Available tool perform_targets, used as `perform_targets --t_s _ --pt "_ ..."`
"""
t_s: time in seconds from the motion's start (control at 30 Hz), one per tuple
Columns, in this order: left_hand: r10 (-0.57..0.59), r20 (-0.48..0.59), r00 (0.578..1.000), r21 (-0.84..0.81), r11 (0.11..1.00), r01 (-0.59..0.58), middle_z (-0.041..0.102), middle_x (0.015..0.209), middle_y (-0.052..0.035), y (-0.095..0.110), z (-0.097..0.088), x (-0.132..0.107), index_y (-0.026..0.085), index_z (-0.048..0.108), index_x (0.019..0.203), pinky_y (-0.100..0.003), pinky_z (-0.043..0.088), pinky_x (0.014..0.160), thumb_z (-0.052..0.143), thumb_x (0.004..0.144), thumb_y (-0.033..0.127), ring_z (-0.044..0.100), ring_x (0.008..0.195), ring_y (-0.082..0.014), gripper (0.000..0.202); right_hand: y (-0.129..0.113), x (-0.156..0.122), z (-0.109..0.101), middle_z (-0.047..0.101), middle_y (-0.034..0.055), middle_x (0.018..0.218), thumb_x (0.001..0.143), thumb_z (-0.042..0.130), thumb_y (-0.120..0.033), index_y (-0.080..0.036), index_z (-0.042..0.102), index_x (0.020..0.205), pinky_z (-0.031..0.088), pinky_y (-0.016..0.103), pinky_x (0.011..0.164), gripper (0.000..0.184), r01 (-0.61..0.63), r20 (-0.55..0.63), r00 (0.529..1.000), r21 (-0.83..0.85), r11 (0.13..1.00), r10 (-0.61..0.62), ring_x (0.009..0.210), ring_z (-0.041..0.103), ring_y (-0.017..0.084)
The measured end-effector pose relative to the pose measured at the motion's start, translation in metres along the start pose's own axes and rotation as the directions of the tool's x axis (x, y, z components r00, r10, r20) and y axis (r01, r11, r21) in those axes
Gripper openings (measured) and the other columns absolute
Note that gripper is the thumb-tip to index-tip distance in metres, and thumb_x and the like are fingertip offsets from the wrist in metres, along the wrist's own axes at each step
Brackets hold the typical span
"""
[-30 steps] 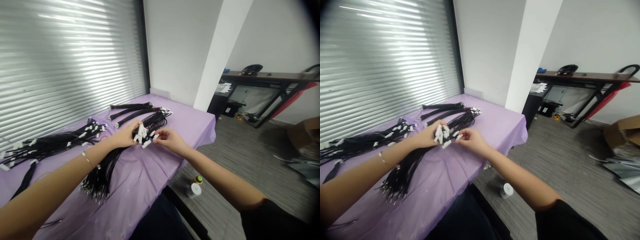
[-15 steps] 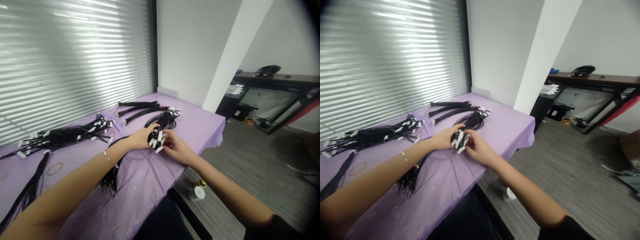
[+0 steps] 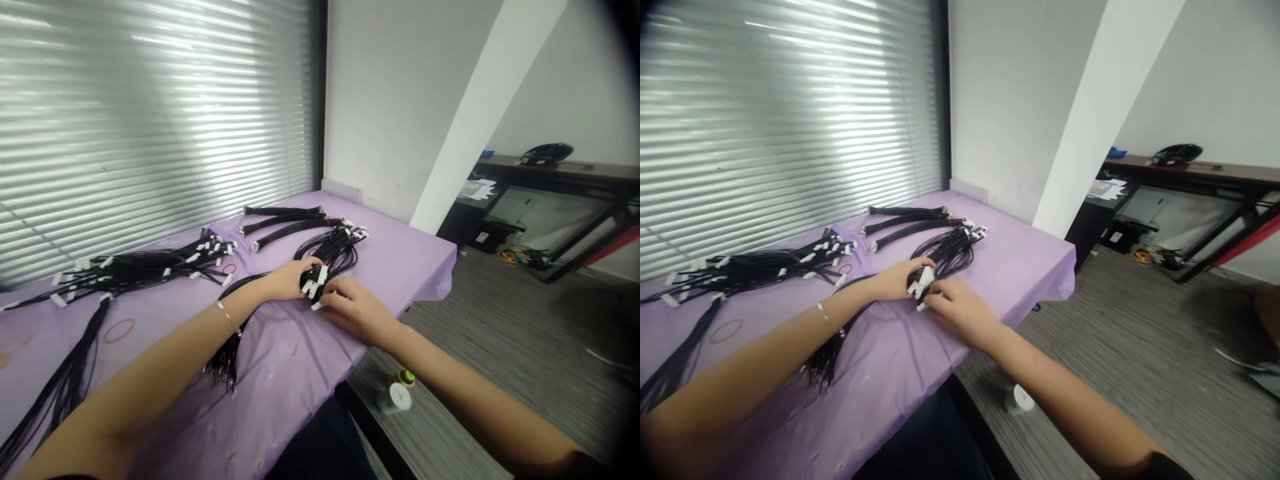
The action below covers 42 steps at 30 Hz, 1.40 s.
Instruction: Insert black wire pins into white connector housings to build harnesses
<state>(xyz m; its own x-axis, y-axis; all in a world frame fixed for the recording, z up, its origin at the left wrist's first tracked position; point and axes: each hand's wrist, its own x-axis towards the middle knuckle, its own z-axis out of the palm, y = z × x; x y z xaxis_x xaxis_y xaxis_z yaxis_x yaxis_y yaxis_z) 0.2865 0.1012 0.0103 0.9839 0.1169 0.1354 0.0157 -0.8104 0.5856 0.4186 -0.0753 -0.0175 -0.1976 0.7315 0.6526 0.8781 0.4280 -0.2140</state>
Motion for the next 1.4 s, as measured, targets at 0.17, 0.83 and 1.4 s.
perform_targets --t_s 0.17,0.83,1.4 --pt "0.039 -0.020 0.999 -0.033 0.999 -0.040 0.066 0.112 -0.0100 -0.006 -0.002 -0.002 0.015 0.054 0.116 -0.039 0.049 0.092 0.072 0.068 0.024 0.063 0.101 -0.0252 0.051 0.003 0.011 0.008 0.064 0.0107 0.099 0.095 0.046 -0.024 -0.019 0.061 0.092 0.052 0.034 0.080 0.016 -0.091 -0.138 0.987 -0.025 0.995 0.087 0.092 0.061 0.019" --pt "0.097 0.063 0.993 -0.106 0.990 -0.090 0.062 0.119 -0.0132 -0.008 -0.002 -0.015 0.012 0.054 0.119 -0.041 0.042 0.100 0.072 0.067 0.022 0.058 0.108 -0.0274 0.055 0.018 -0.014 -0.004 0.071 0.0067 0.098 0.092 0.054 -0.018 -0.022 0.066 0.104 0.053 0.033 0.077 0.018 0.027 -0.027 0.999 -0.004 1.000 -0.027 0.087 0.065 0.018" --pt "-0.020 -0.045 0.999 -0.318 0.948 0.005 0.060 0.086 -0.0012 -0.012 -0.016 -0.018 0.016 0.055 0.096 -0.027 0.047 0.075 0.072 0.074 0.040 0.057 0.077 -0.0149 0.038 0.003 -0.008 -0.011 0.066 0.0100 0.106 0.093 0.049 -0.011 -0.019 0.061 0.114 0.053 0.032 0.078 0.025 0.158 0.061 0.986 -0.072 0.985 -0.154 0.093 0.061 0.018"
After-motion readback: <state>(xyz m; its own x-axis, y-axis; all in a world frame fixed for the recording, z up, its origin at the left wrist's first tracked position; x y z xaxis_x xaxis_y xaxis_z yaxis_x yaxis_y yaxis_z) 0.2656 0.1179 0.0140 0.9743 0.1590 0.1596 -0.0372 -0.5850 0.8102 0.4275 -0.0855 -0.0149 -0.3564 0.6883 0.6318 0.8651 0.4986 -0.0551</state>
